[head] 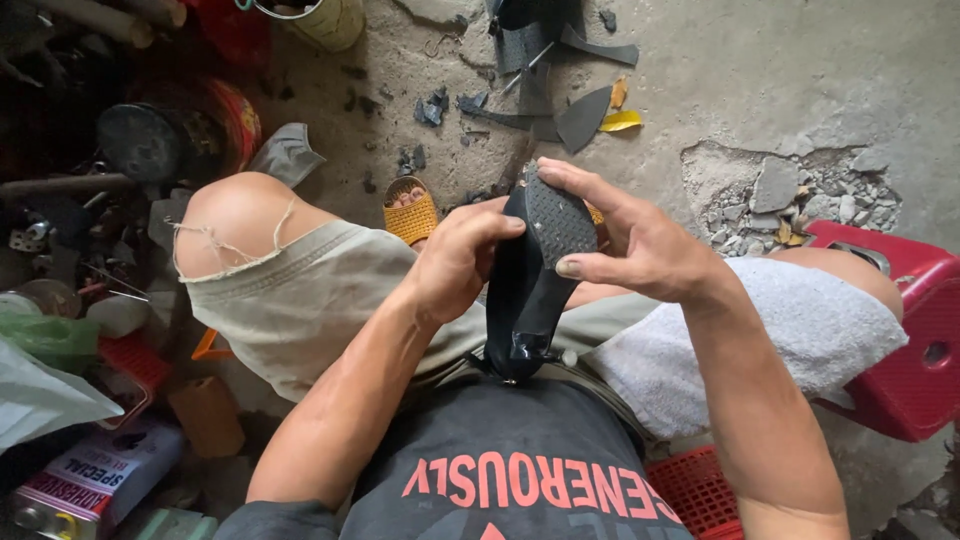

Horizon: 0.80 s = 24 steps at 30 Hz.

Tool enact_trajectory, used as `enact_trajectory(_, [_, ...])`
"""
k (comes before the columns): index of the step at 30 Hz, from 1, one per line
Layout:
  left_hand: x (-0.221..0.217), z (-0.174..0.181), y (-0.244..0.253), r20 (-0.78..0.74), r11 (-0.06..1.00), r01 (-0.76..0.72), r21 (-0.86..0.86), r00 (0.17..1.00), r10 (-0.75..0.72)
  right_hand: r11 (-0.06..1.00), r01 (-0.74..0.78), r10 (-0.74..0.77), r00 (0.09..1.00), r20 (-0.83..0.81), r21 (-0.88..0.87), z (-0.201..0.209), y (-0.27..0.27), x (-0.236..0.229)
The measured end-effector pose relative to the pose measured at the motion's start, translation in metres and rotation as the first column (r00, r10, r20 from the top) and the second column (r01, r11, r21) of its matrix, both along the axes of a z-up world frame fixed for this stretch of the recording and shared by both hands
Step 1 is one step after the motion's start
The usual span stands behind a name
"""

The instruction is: Trimming and fitting a rubber sole piece onto a high-heeled shoe using a knife.

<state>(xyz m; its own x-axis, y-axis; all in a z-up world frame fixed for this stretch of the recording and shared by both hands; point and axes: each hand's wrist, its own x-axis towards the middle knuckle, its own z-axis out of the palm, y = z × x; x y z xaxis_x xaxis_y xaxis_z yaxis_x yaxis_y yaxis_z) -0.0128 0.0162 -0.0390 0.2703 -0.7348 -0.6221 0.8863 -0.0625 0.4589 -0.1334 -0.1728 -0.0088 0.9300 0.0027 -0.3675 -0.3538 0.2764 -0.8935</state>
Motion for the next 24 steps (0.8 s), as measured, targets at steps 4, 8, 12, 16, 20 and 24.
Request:
enact_trajectory(4, [-0.009, 0.028, 0.007, 0.19, 0.994, 0.093, -0.058, 0.979, -0.08, 0.996, -0.029, 0.029, 1.0, -0.003, -0.079, 0.018, 0.0, -0.008])
enact_trajectory(8, [-0.016, 0.044, 0.014, 0.315, 0.965, 0.179, -0.194, 0.943, -0.112, 0.988, -0.035, 0.036, 0.999, 0.006, -0.149, 0.052, 0.007, -0.01])
enact_trajectory(12, [-0.017, 0.057, 0.019, 0.409, 0.949, 0.217, -0.23, 0.906, -0.108, 0.976, -0.039, 0.046, 0.999, 0.029, -0.212, 0.073, 0.012, -0.018])
enact_trajectory(16, [-0.016, 0.086, 0.024, 0.404, 0.914, 0.37, -0.166, 0.871, -0.279, 0.883, -0.112, 0.189, 0.974, 0.127, -0.456, 0.09, 0.018, -0.033])
enact_trajectory(20, [-0.017, 0.104, 0.029, 0.551, 0.877, 0.437, -0.2, 0.79, -0.268, 0.84, -0.015, 0.168, 0.958, 0.234, -0.543, 0.106, 0.031, -0.048])
enact_trajectory(24, [-0.017, 0.111, 0.033, 0.614, 0.851, 0.476, -0.222, 0.747, -0.257, 0.728, 0.033, 0.181, 0.954, 0.239, -0.684, 0.116, 0.042, -0.063])
